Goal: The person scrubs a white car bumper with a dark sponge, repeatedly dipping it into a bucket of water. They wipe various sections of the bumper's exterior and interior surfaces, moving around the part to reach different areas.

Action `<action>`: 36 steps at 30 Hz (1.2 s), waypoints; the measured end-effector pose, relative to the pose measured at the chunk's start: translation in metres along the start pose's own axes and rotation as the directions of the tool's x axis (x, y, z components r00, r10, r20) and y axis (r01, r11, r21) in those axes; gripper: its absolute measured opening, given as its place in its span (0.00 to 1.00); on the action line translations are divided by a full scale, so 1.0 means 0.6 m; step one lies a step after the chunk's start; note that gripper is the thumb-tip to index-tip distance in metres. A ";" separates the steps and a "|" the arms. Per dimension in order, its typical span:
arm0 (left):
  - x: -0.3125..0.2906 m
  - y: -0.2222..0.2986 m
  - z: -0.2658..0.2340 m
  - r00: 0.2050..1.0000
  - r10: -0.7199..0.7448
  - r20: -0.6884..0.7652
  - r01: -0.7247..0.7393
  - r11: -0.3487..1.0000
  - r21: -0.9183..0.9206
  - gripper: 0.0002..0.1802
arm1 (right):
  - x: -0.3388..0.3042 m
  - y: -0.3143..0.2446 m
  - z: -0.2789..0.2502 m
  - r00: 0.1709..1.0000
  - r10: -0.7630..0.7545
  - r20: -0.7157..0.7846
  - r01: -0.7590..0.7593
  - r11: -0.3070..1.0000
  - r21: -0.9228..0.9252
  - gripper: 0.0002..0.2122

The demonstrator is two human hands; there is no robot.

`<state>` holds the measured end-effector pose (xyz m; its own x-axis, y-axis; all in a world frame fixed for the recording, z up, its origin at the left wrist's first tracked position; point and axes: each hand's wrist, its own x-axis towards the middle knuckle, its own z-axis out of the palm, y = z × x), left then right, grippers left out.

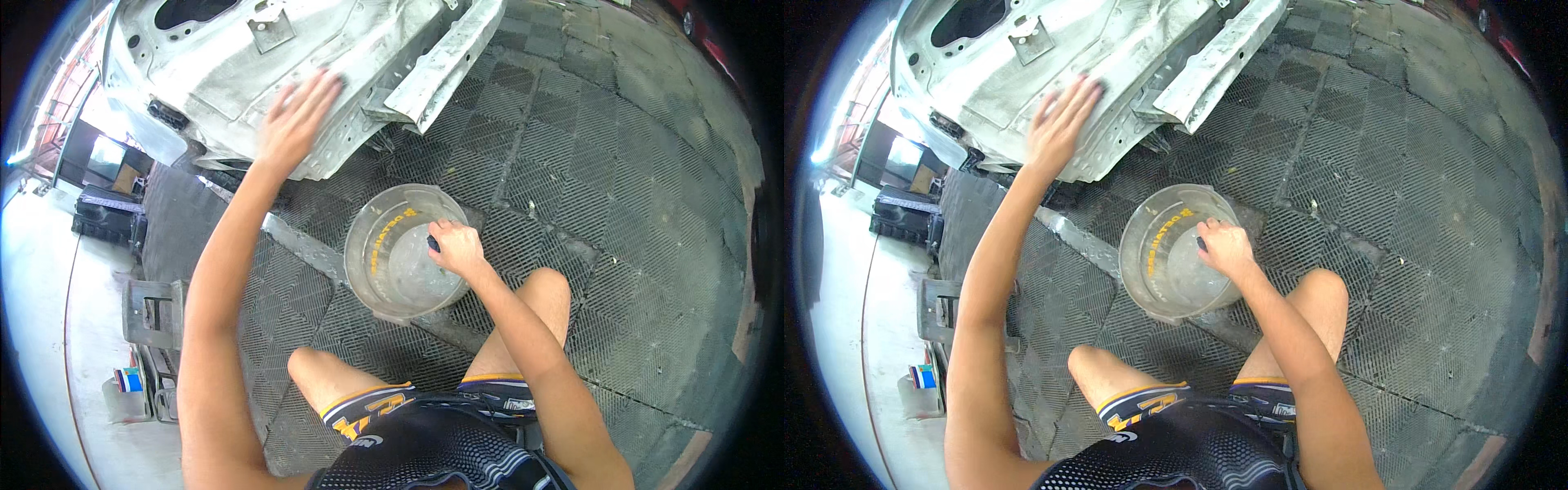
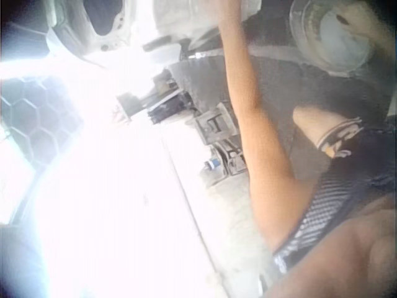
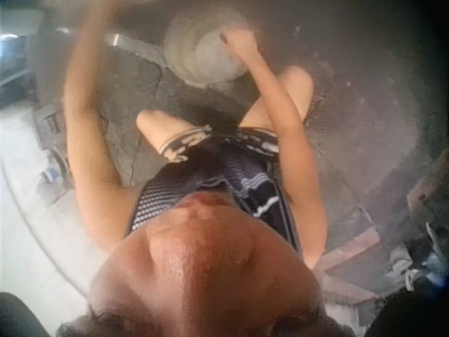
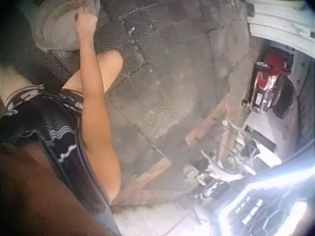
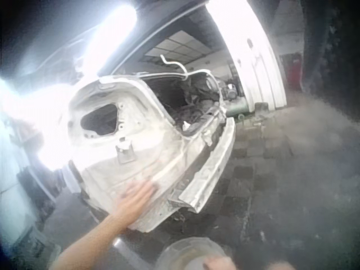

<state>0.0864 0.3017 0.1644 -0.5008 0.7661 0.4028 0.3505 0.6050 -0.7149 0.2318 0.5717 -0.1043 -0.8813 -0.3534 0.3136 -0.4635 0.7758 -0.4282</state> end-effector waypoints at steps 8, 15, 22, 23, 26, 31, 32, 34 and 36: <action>0.094 0.079 0.019 0.996 -0.005 0.094 -0.015 0.976 0.216 0.34 | 0.024 -0.043 0.008 0.984 0.042 0.174 -0.030 0.997 -0.072 0.18; -0.057 0.021 -0.004 0.980 0.046 0.192 -0.064 0.994 0.088 0.43 | 0.017 -0.009 -0.009 0.993 0.068 0.100 -0.067 0.998 -0.018 0.18; 0.141 0.098 0.036 0.970 0.068 0.232 -0.121 0.968 0.218 0.38 | 0.021 -0.032 0.009 0.990 0.024 0.140 -0.015 0.998 -0.059 0.19; 0.176 0.101 0.048 0.977 0.024 0.213 -0.079 0.964 0.253 0.38 | 0.027 -0.042 0.006 0.990 0.015 0.138 -0.009 0.999 -0.049 0.19; 0.180 0.096 0.061 0.991 0.006 0.137 -0.030 0.985 0.170 0.38 | 0.033 -0.043 0.006 0.992 0.033 0.124 -0.032 0.999 -0.011 0.18; 0.009 0.052 -0.001 0.979 0.055 0.195 -0.075 0.993 0.095 0.44 | 0.010 0.011 0.006 0.990 0.084 0.113 -0.081 0.996 -0.029 0.18; 0.017 0.055 -0.001 0.984 0.033 0.177 -0.045 0.997 0.061 0.44 | 0.015 0.003 0.009 0.987 0.101 0.124 -0.098 0.995 -0.026 0.18; 0.057 0.080 0.005 0.990 -0.027 0.137 0.028 1.000 -0.005 0.44 | 0.020 -0.009 0.010 0.984 0.105 0.143 -0.100 0.994 -0.044 0.18; 0.165 0.090 0.021 0.993 -0.049 0.106 0.034 0.990 0.135 0.39 | 0.027 -0.032 0.016 0.986 0.076 0.151 -0.064 0.995 -0.081 0.18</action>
<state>0.0458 0.4074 0.1585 -0.5986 0.7084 0.3740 0.2233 0.5960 -0.7713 0.2253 0.5461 -0.0991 -0.9178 -0.3681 0.1491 -0.3968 0.8365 -0.3778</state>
